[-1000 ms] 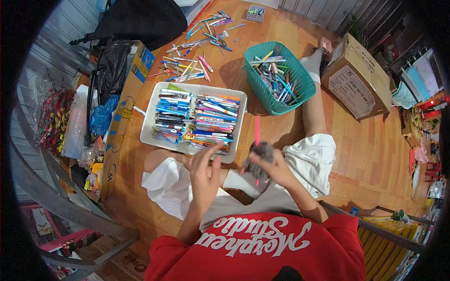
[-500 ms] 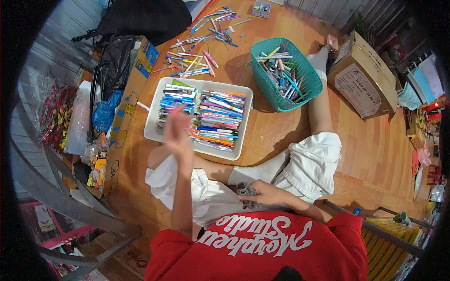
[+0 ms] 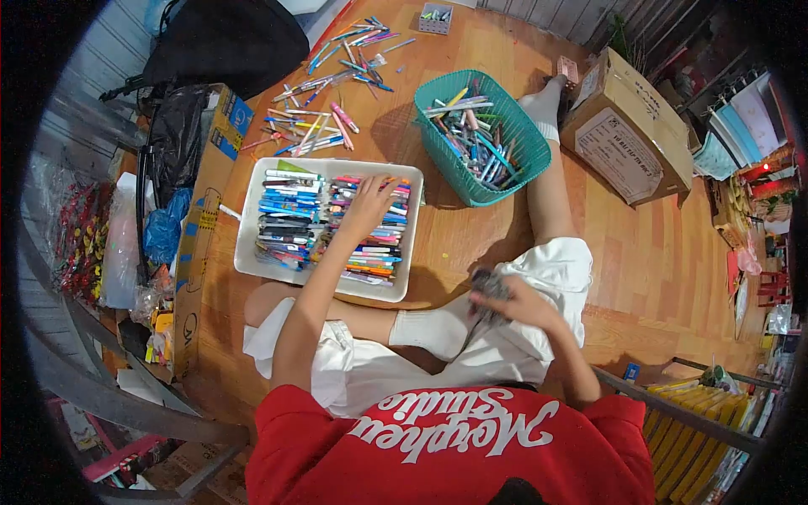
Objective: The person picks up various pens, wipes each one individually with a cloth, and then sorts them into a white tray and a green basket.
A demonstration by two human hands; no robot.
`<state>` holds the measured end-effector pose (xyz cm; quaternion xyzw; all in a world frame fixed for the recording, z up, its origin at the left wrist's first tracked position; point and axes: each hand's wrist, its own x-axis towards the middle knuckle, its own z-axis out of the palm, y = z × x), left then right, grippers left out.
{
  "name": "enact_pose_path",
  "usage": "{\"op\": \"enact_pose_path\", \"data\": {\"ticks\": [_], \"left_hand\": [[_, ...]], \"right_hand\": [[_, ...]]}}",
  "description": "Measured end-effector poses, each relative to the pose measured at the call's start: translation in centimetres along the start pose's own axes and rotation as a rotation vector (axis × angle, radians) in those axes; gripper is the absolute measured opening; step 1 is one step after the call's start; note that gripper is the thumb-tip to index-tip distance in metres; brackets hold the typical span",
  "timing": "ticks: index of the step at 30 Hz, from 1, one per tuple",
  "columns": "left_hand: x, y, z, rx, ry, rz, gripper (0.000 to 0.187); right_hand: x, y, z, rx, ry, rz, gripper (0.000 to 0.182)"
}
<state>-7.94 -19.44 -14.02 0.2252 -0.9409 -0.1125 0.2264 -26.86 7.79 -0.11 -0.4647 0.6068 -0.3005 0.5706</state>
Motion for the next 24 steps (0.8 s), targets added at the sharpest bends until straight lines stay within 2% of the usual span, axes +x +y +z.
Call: {"op": "enact_pose_path", "data": {"ticks": [1,2,3,5,7,9,12,15,18,19,22,23,24], "left_hand": [[-0.3,0.8,-0.8,-0.012,0.03,-0.001,0.034],[-0.7,1.8,-1.6,-0.026,0.059,-0.002,0.034],[-1.1,2.9,-2.9,-0.072,0.07,-0.03,0.034],[-2.1,5.0,-5.6,-0.158,0.094,-0.085,0.032],[-3.9,6.3,-6.8,-0.198,0.15,-0.178,0.029],[-6.5,7.4,-7.5,-0.226,0.195,-0.269,0.026],[-10.3,7.8,-7.2,-0.222,0.233,-0.366,0.024],[-11.6,7.7,-7.5,-0.223,0.289,-0.439,0.023],[-11.2,6.6,-7.3,-0.294,0.374,-0.508,0.021],[-10.9,6.4,-7.1,-0.28,0.388,-0.484,0.019],[-10.7,6.9,-7.0,-0.29,0.377,-0.447,0.018],[-10.4,7.4,-7.3,-0.282,0.395,-0.423,0.017],[-10.5,7.7,-7.1,-0.357,0.398,-0.462,0.017]], "right_hand": [[0.3,-1.3,-1.6,-0.026,0.078,0.09,0.021],[1.0,-1.7,-3.3,-0.057,0.187,-0.02,0.019],[2.4,-0.7,-4.9,0.039,0.293,-0.18,0.017],[5.3,-1.8,-8.6,-0.047,0.515,-0.276,0.019],[10.3,-1.0,-12.7,-0.409,0.723,-0.427,0.021],[14.6,-1.7,-14.7,-0.932,0.776,-0.061,0.021],[20.7,1.7,-16.2,-1.216,0.652,0.064,0.025],[22.8,3.0,-16.2,-1.301,0.565,0.05,0.023],[21.8,1.6,-16.0,-1.207,0.583,-0.037,0.024],[21.0,0.8,-15.8,-1.158,0.607,-0.002,0.027],[19.1,-0.4,-17.9,-0.683,0.53,-0.128,0.037],[15.0,-4.9,-14.6,-0.362,0.59,-0.173,0.034],[12.9,-5.9,-13.4,-0.197,0.585,-0.248,0.031]]}}
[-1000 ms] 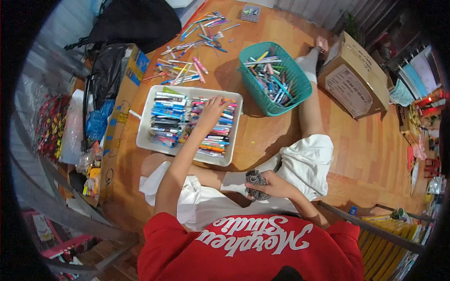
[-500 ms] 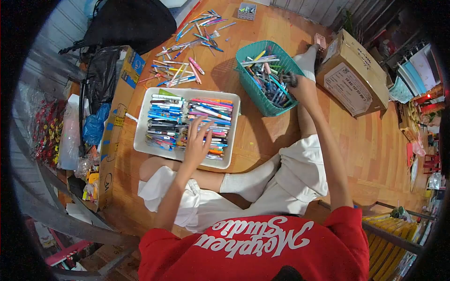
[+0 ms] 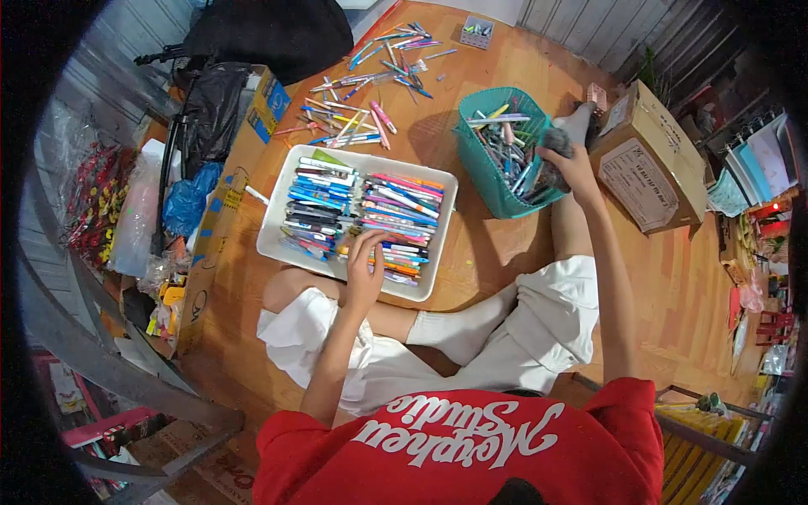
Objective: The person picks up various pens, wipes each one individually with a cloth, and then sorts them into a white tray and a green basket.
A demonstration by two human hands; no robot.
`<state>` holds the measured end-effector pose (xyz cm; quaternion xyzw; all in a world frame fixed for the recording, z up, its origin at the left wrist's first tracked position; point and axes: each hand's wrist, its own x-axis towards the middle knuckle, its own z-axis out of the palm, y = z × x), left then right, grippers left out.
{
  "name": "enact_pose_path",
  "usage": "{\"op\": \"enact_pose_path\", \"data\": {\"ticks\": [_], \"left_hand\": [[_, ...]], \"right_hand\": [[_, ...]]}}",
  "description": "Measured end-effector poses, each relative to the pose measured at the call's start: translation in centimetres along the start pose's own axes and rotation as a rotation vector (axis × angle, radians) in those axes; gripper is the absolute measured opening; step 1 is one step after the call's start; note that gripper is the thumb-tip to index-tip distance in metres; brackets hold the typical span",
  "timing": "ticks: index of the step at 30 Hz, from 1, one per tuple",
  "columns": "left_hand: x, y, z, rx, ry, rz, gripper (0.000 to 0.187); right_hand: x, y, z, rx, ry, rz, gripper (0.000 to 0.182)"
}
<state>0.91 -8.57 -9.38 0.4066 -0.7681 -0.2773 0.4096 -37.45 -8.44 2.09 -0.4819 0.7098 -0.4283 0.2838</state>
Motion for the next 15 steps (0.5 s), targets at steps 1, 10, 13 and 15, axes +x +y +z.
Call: {"op": "enact_pose_path", "data": {"ticks": [1,10,13,15], "left_hand": [[-0.2,0.1,0.3,-0.064,-0.005,-0.051,0.016],[-1.1,14.0,0.5,-0.813,-0.228,-0.233,0.015],[-0.4,16.7,-0.5,-0.577,-0.291,-0.137,0.015],[-0.5,17.3,-1.1,-0.543,-0.277,-0.209,0.014]], "right_hand": [[-1.4,-0.9,-0.4,0.176,0.021,-0.024,0.028],[-15.6,-7.8,4.0,0.816,0.051,0.212,0.017],[-16.9,-8.3,5.2,0.834,0.054,0.216,0.015],[-17.4,-8.7,5.6,0.882,0.054,0.224,0.015]]}}
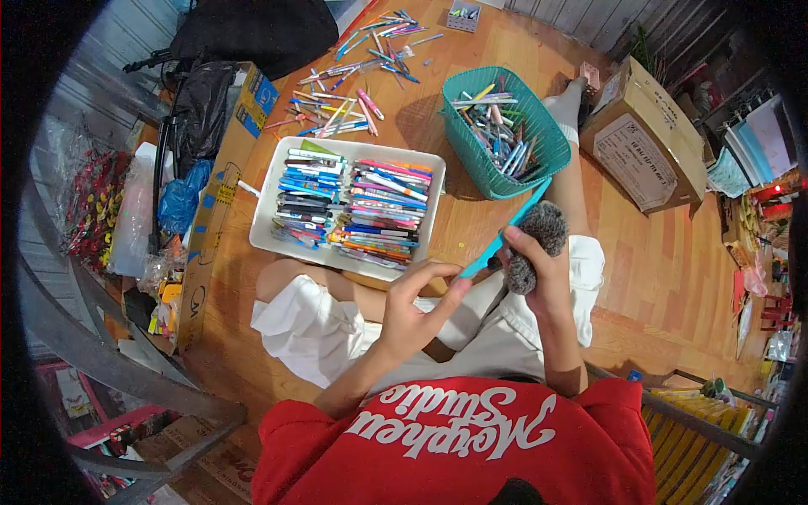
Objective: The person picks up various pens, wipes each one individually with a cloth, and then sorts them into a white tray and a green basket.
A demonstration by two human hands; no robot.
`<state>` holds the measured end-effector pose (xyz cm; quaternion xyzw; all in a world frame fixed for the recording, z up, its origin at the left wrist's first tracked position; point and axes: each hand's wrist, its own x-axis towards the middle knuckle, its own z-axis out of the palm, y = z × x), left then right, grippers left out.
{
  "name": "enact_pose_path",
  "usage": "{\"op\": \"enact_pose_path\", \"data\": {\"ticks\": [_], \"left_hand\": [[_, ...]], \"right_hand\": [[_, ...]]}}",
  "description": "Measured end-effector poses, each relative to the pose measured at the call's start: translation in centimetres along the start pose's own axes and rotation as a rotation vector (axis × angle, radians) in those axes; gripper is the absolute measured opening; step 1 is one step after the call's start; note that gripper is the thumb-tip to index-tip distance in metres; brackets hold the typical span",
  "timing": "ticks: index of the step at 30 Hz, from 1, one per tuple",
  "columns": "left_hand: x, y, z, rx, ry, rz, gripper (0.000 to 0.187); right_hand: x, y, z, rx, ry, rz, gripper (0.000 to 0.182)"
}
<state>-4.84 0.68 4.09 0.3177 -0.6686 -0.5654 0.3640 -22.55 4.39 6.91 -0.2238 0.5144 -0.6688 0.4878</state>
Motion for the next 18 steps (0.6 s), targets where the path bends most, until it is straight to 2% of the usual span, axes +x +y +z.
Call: {"op": "enact_pose_path", "data": {"ticks": [1,4,7,14,18], "left_hand": [[-0.2,0.2,-0.1,0.01,0.014,-0.033,0.014],[-0.7,0.5,-0.7,-0.235,0.004,-0.156,0.014],[-1.1,1.5,-1.0,-0.246,0.002,-0.214,0.014],[-0.9,1.6,-0.8,-0.234,-0.016,-0.222,0.015],[-1.2,1.4,-1.5,-0.259,0.046,-0.215,0.016]], "right_hand": [[-0.3,0.1,0.3,0.004,0.024,-0.009,0.015],[-1.1,0.5,0.3,-0.02,0.048,-0.039,0.014],[-1.4,0.7,0.1,0.027,0.04,-0.026,0.014],[-1.8,1.2,0.2,0.092,0.153,-0.07,0.016],[-1.0,0.5,-0.7,0.162,0.239,-0.137,0.015]]}}
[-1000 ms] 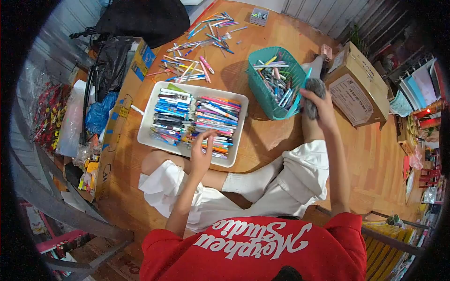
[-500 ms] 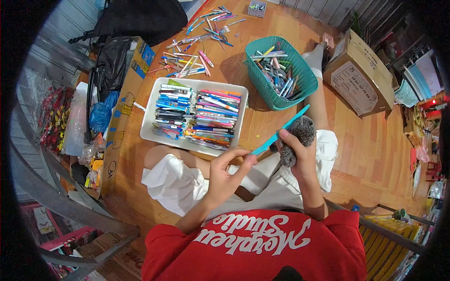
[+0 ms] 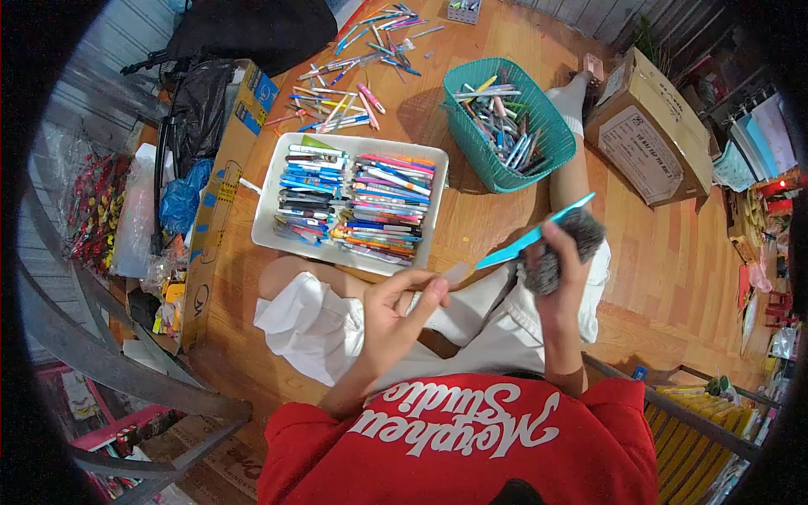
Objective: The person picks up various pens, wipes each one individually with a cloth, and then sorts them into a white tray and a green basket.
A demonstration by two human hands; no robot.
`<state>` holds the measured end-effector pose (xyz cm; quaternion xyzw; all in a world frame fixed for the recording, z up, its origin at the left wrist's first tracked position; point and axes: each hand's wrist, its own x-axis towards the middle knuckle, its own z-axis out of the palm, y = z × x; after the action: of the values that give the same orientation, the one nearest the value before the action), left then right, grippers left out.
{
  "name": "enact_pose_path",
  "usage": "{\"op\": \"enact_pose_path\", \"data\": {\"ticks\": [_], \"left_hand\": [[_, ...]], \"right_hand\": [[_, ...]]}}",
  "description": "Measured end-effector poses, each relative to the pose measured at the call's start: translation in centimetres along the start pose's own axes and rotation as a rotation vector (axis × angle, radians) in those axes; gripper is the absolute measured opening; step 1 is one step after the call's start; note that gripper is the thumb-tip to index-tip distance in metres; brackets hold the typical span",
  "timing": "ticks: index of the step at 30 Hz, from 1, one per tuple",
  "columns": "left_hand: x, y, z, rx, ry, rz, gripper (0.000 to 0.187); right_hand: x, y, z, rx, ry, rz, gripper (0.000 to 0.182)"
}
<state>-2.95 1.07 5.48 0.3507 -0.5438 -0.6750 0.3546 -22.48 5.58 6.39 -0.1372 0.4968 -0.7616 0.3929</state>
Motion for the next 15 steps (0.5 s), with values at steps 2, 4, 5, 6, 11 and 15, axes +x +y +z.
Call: {"op": "enact_pose_path", "data": {"ticks": [2,4,5,6,11,15], "left_hand": [[-0.1,0.1,-0.5,-0.001,0.034,0.01,0.017],[-0.1,-0.1,-0.7,-0.026,0.022,-0.003,0.017],[-0.2,-0.2,-0.7,-0.039,0.016,-0.01,0.017],[-0.1,-0.4,-0.6,-0.059,0.001,-0.01,0.017],[-0.2,0.1,0.0,-0.051,-0.066,-0.016,0.018],[-0.3,0.2,0.2,-0.042,-0.089,-0.029,0.019]], "right_hand": [[1.0,-0.5,-0.7,0.016,0.033,-0.083,0.014],[0.7,-1.1,-0.5,-0.021,0.045,-0.077,0.013],[0.5,-1.2,-0.4,-0.04,0.052,-0.074,0.013],[0.5,-1.0,-0.4,-0.028,0.048,-0.091,0.012],[-0.2,-0.9,0.2,0.016,-0.027,-0.103,0.016],[-1.0,-0.8,0.3,-0.028,-0.037,-0.075,0.015]]}}
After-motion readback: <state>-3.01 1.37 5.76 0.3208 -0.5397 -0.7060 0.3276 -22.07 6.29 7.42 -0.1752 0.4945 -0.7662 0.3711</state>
